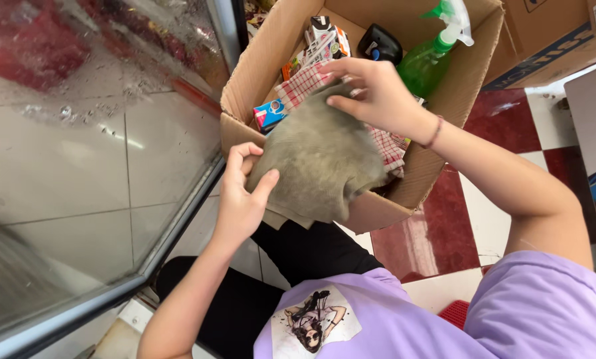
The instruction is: The person wipes the exterior glass and interior shelves of a retail refrigerator using cloths.
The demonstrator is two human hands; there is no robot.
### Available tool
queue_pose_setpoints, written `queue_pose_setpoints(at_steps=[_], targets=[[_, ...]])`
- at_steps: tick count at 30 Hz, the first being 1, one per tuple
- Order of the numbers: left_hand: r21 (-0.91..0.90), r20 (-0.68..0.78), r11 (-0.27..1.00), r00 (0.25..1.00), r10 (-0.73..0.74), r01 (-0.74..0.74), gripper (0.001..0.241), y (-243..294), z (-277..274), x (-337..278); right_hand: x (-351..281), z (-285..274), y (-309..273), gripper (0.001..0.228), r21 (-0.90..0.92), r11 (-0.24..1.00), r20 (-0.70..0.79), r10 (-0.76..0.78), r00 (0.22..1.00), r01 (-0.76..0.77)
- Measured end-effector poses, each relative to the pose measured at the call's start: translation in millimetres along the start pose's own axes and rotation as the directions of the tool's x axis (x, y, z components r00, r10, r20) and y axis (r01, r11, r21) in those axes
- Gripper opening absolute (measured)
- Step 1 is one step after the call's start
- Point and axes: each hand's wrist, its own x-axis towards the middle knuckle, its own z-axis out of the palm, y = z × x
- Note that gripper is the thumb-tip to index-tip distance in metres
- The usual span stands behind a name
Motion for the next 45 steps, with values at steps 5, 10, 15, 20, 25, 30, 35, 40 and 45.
queue_pose_setpoints(at_steps=[5, 10, 15, 20, 25, 30, 35, 40, 45], targets=[[0.335, -0.071, 0.942, 0.997, 0.018, 0.007, 0.025, 2, -8, -4, -4, 20, 45, 0.085, -0.257, 0.963, 0.054, -0.067, 0.996, 0.079], [0.466, -0.072, 0.881, 0.99, 0.125, -0.077, 0.023, 8, -16, 2, -10, 27, 63, 0.101, -0.13, 0.961, 0.138, 0.263, 0.955, -0.246], [0.565, -0.055, 0.823, 0.993, 0.106, -0.056, 0.024, 34, -19, 16, 0, 30, 98, 0.102, 0.087, 0.835, 0.116, 0.533, 0.838, -0.543], [0.516, -0.097, 0.854, 0.995, -0.012, 0.061, 0.023, 75, -29, 16, 3, 41, 124, 0.066, -0.166, 0.876, 0.067, 0.469, 0.881, -0.454], [0.444, -0.194, 0.866, 0.968, -0.16, 0.232, 0.024, 111, -39, -5, 12, 9, 65, 0.042, -0.035, 0.962, 0.046, 0.274, 0.961, -0.273], [0.337, -0.277, 0.863, 0.916, -0.291, 0.376, 0.024, 173, -27, -29, 27, -76, -63, 0.039, 0.189, 0.95, -0.162, 0.28, 0.946, -0.249], [0.109, -0.24, 0.94, 0.926, -0.29, 0.322, 0.037, 272, 22, -37, 52, -141, -193, 0.041, 0.461, 0.877, -0.29, 0.291, 0.912, -0.133], [0.065, -0.177, 0.968, 0.957, -0.23, 0.244, 0.065, 375, 64, -35, 62, -182, -314, 0.05, 0.822, 0.531, -0.089, 0.474, 0.876, -0.204], [-0.011, -0.25, 1.0, 0.968, 0.019, -0.022, 0.094, 457, 71, -39, 76, -223, -397, 0.071, 0.901, -0.256, 0.425, 0.364, 0.829, -0.35]])
